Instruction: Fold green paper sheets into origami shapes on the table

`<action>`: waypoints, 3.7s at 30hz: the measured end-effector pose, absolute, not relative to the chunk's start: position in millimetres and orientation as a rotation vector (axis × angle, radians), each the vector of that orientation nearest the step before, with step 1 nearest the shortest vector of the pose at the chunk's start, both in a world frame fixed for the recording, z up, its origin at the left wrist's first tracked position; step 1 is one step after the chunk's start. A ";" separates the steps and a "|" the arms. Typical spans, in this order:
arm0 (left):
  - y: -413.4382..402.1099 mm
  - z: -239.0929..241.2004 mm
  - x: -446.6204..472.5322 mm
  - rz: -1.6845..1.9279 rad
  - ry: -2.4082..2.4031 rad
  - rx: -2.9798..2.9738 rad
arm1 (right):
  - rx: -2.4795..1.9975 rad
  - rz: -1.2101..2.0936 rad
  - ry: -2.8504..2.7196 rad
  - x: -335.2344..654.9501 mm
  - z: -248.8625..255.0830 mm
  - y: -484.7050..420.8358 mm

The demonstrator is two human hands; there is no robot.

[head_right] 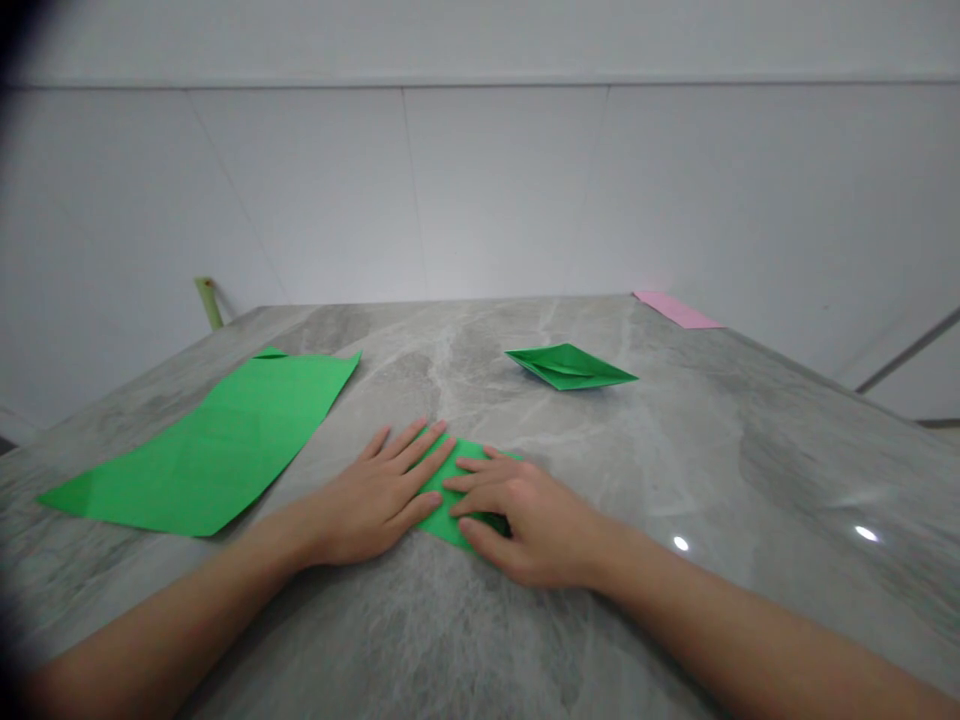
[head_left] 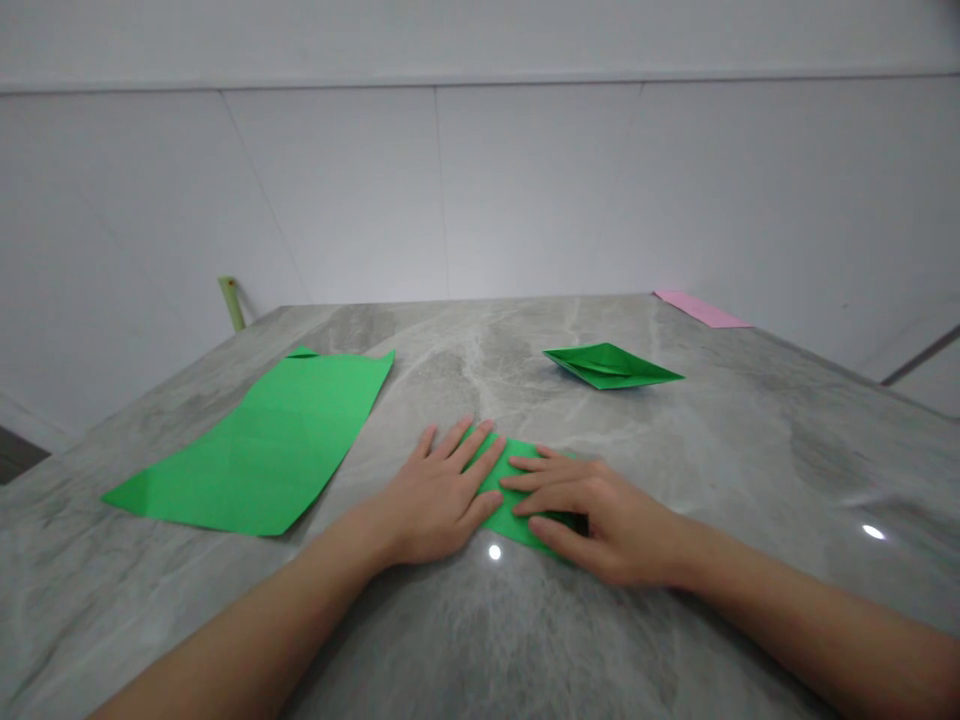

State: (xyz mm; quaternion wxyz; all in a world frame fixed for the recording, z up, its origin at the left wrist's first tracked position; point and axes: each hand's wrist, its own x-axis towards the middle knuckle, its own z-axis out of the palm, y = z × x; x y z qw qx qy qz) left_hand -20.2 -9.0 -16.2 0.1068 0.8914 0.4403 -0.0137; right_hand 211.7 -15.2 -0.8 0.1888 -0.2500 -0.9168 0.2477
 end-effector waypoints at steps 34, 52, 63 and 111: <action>-14.3 -20.5 -0.7 0.115 1.275 2.629 | -1.586 0.107 -2.650 212.5 -31.7 6.1; -12.9 -13.5 -3.8 -0.006 1.466 2.670 | -1.233 0.356 -2.849 201.0 -19.4 -19.0; -15.9 18.2 -14.6 0.154 1.289 2.807 | -1.275 0.421 -2.850 200.2 -14.9 -18.8; 11.4 -16.8 -35.1 0.054 1.680 2.341 | -0.792 0.866 -2.974 214.5 17.8 -20.0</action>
